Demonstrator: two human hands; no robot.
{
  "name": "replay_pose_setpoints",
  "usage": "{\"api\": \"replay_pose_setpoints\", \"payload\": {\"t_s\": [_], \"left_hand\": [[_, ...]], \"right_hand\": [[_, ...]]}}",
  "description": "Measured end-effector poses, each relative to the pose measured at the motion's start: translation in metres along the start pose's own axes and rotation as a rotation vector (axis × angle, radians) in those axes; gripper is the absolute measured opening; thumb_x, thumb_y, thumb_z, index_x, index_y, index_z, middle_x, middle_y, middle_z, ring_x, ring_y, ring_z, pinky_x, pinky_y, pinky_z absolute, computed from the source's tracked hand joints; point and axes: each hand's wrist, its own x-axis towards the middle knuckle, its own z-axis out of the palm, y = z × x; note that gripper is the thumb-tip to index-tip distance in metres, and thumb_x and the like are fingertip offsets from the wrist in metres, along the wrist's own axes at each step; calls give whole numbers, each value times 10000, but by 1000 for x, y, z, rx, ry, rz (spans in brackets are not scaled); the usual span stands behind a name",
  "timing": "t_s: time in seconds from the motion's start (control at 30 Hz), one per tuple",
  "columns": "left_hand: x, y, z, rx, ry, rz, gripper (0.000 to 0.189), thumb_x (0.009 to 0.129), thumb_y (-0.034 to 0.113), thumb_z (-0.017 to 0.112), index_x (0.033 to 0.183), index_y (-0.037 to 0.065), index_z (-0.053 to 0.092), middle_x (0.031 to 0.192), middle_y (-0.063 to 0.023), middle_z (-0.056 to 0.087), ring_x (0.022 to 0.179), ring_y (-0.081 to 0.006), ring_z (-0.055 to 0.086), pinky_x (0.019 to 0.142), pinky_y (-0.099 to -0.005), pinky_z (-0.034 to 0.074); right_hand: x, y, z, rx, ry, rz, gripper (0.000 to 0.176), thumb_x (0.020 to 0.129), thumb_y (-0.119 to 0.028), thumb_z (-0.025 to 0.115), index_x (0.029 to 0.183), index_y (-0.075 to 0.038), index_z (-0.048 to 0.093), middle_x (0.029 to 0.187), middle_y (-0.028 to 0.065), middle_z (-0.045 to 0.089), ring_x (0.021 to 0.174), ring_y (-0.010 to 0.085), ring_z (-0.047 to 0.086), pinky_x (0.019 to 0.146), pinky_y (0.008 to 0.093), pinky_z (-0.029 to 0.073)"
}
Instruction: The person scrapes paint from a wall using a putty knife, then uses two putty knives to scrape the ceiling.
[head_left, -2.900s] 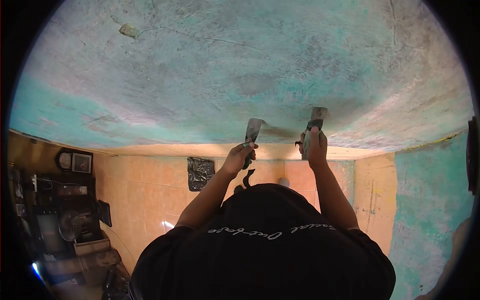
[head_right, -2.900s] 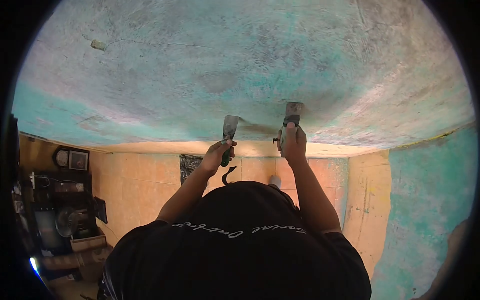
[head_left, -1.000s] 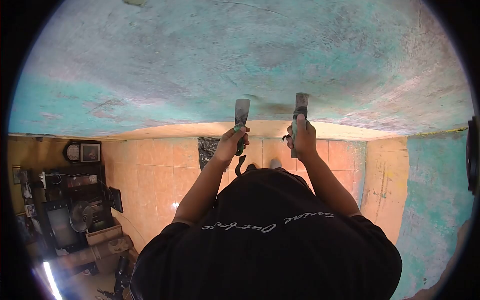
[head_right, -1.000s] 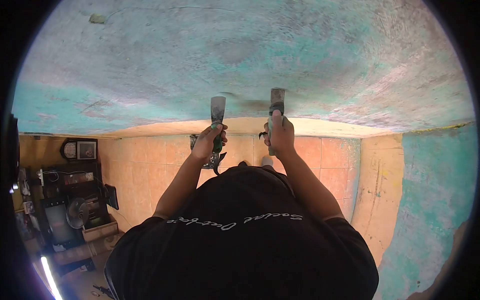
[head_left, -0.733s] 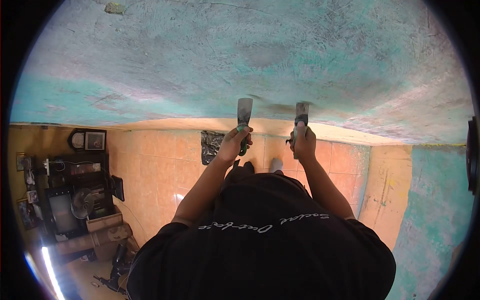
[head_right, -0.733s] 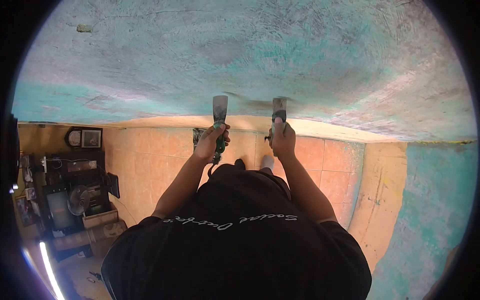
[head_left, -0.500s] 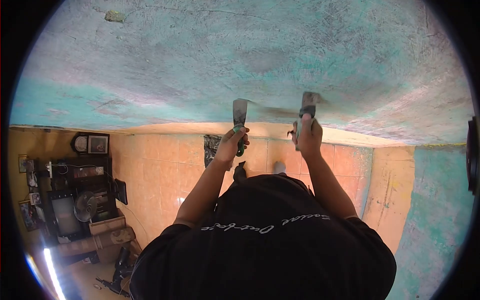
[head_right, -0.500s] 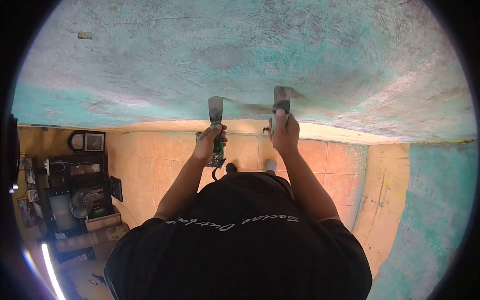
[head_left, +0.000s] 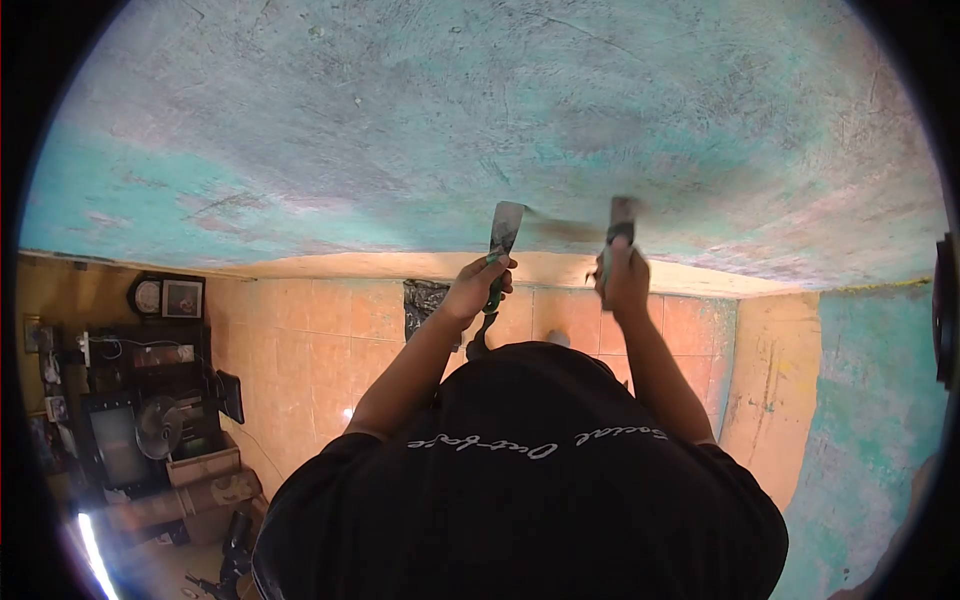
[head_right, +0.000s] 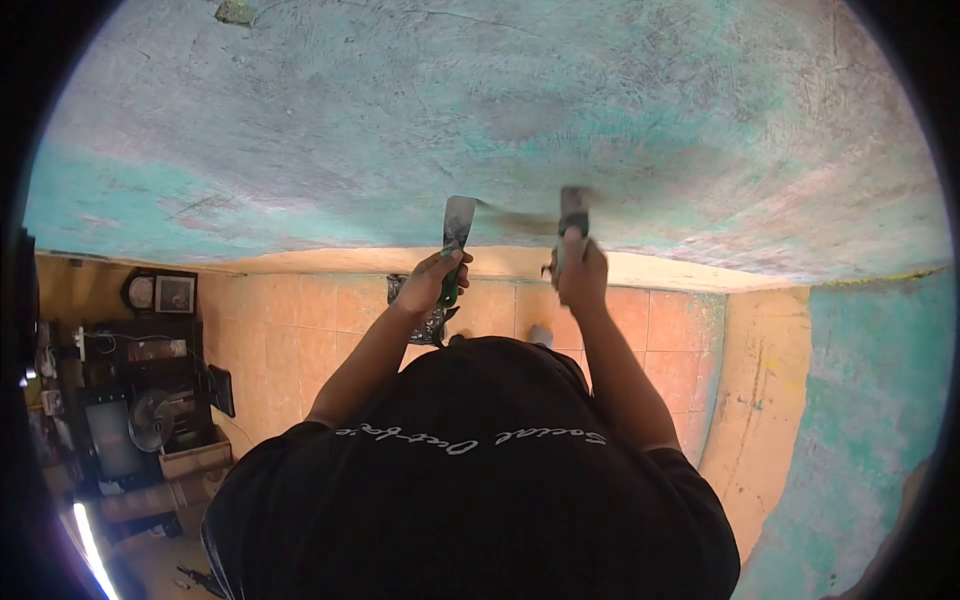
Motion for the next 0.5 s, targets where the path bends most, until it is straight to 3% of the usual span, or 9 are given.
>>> {"api": "replay_pose_setpoints", "payload": {"t_s": [0.13, 0.23, 0.33, 0.47, 0.5], "left_hand": [[1, 3, -12, 0, -60, 6, 318, 936, 338, 527, 1025, 37, 580, 782, -12, 561, 722, -130, 570, 656, -276, 460], [2, 6, -21, 2, -94, 29, 327, 937, 344, 524, 1027, 35, 580, 786, -16, 562, 716, -130, 569, 656, -277, 461], [0, 8, -35, -12, -116, 44, 346, 941, 361, 509, 1028, 33, 579, 792, -22, 562, 722, -133, 568, 660, -281, 462], [-2, 11, -55, 13, -108, 46, 367, 946, 379, 488, 1031, 33, 579, 798, -27, 561, 733, -137, 564, 672, -288, 460], [-3, 13, -59, 13, -110, 28, 369, 947, 381, 485, 1031, 34, 579, 799, -27, 561, 734, -138, 562, 675, -290, 460]], "right_hand": [[5, -42, 18, 243, 80, -196, 458, 960, -389, 443, 667, -42, 491, 486, 25, 453, 381, 109, 427, 379, 262, 345], [12, 7, 16, 77, 42, -180, 463, 959, -396, 447, 664, -42, 486, 486, 21, 452, 381, 111, 427, 368, 267, 346], [-9, 63, 21, -114, -47, 98, 488, 929, -487, 473, 716, -51, 518, 536, 38, 490, 380, 117, 444, 356, 263, 355], [-11, 43, 47, -28, 32, 172, 495, 929, -478, 482, 703, -40, 522, 542, 34, 495, 398, 117, 458, 376, 270, 367], [-9, 26, 51, -20, 15, 53, 502, 926, -490, 483, 700, -43, 507, 540, 30, 485, 395, 116, 450, 374, 265, 362]]}}
